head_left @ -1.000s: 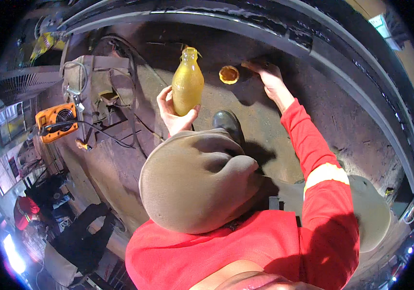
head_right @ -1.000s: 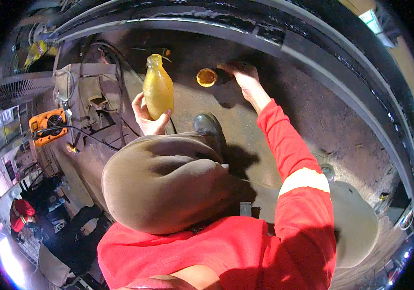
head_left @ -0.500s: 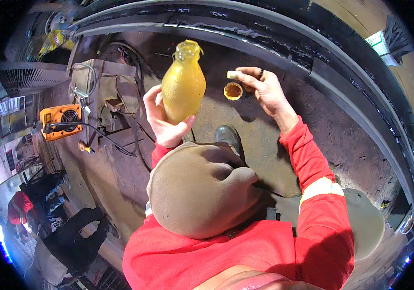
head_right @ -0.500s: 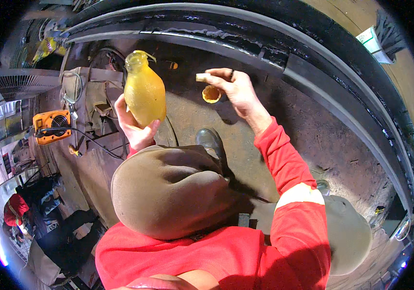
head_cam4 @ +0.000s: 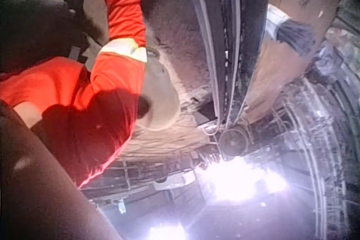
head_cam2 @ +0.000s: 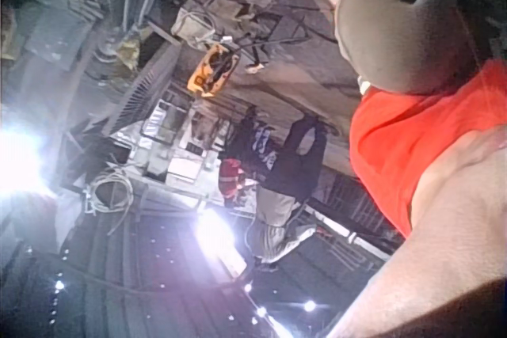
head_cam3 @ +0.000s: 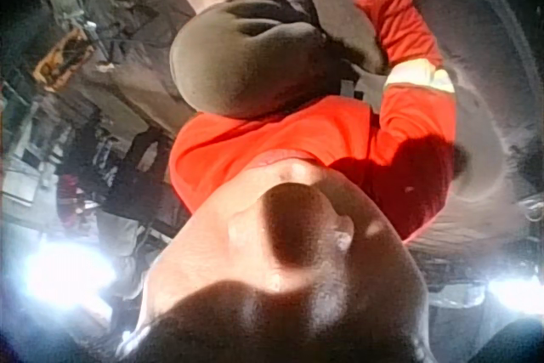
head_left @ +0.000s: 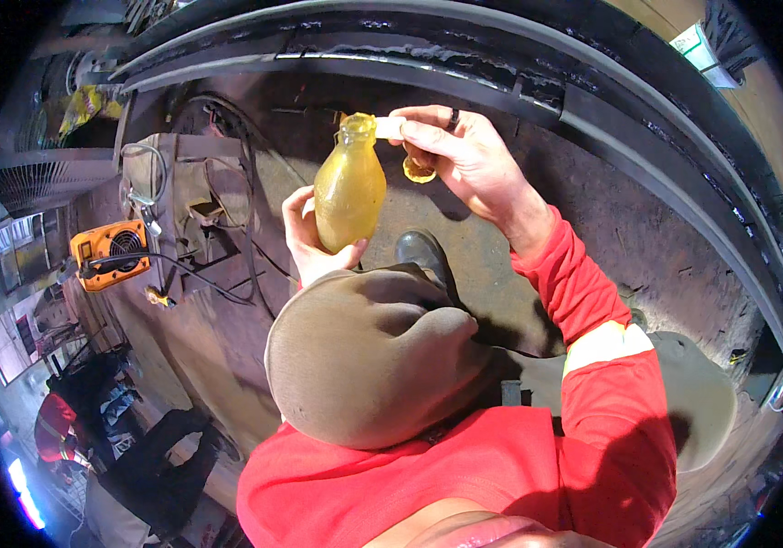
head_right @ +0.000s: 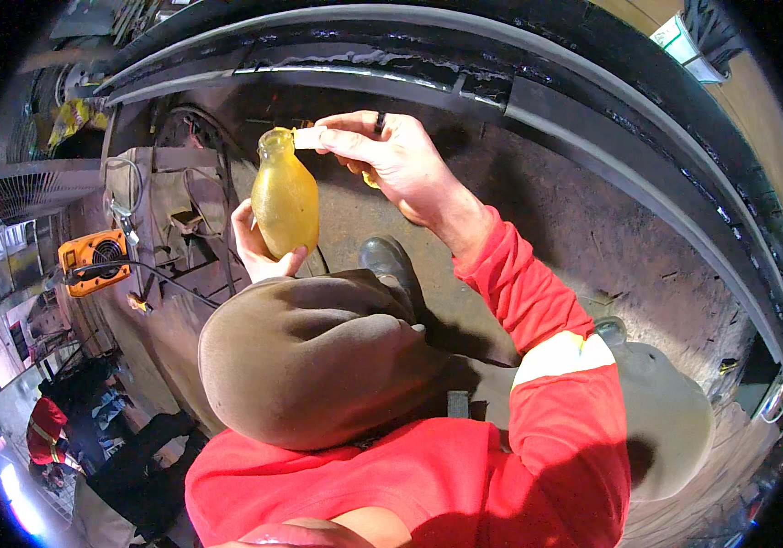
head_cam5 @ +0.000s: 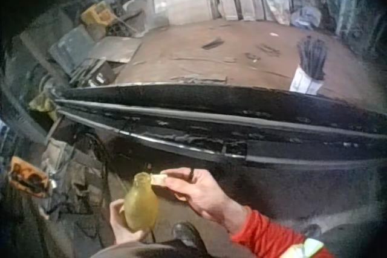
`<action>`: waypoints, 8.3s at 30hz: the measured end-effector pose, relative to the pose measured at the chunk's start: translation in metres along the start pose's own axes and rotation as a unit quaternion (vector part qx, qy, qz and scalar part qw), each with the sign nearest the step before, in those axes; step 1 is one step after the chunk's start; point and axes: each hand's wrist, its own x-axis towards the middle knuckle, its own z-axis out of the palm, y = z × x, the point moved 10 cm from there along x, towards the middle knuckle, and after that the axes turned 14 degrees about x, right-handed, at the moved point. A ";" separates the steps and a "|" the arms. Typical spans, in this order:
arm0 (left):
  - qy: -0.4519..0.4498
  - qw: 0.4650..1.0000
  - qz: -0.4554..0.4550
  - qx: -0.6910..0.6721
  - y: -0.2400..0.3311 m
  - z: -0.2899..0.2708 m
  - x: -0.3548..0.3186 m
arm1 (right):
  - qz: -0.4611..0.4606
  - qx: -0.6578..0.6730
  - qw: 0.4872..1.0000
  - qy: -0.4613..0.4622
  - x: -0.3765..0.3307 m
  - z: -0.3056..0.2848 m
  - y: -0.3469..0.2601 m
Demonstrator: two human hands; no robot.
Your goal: The person applies a yellow substance to a curved metal frame using a brush and a small container. They repeatedly dip the brush into the container and spread the substance along the frame's edge. At one point, they pour a liquid from a bottle into the container to mix with the substance.
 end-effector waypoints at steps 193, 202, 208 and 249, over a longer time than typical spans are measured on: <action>0.398 0.523 -0.400 0.639 -0.018 -0.395 -0.062 | -0.223 -0.656 0.720 0.051 0.031 -0.128 0.068; 0.612 0.518 -0.368 0.471 -0.073 -0.448 -0.099 | -0.164 -0.664 0.721 0.107 0.022 -0.190 0.076; 0.627 0.528 -0.139 0.555 0.007 -0.417 -0.143 | -0.191 -0.617 0.762 0.056 0.019 -0.155 0.084; -0.403 0.704 0.365 0.458 0.443 0.461 0.012 | -0.474 -0.515 0.708 0.094 -0.296 -0.036 -0.414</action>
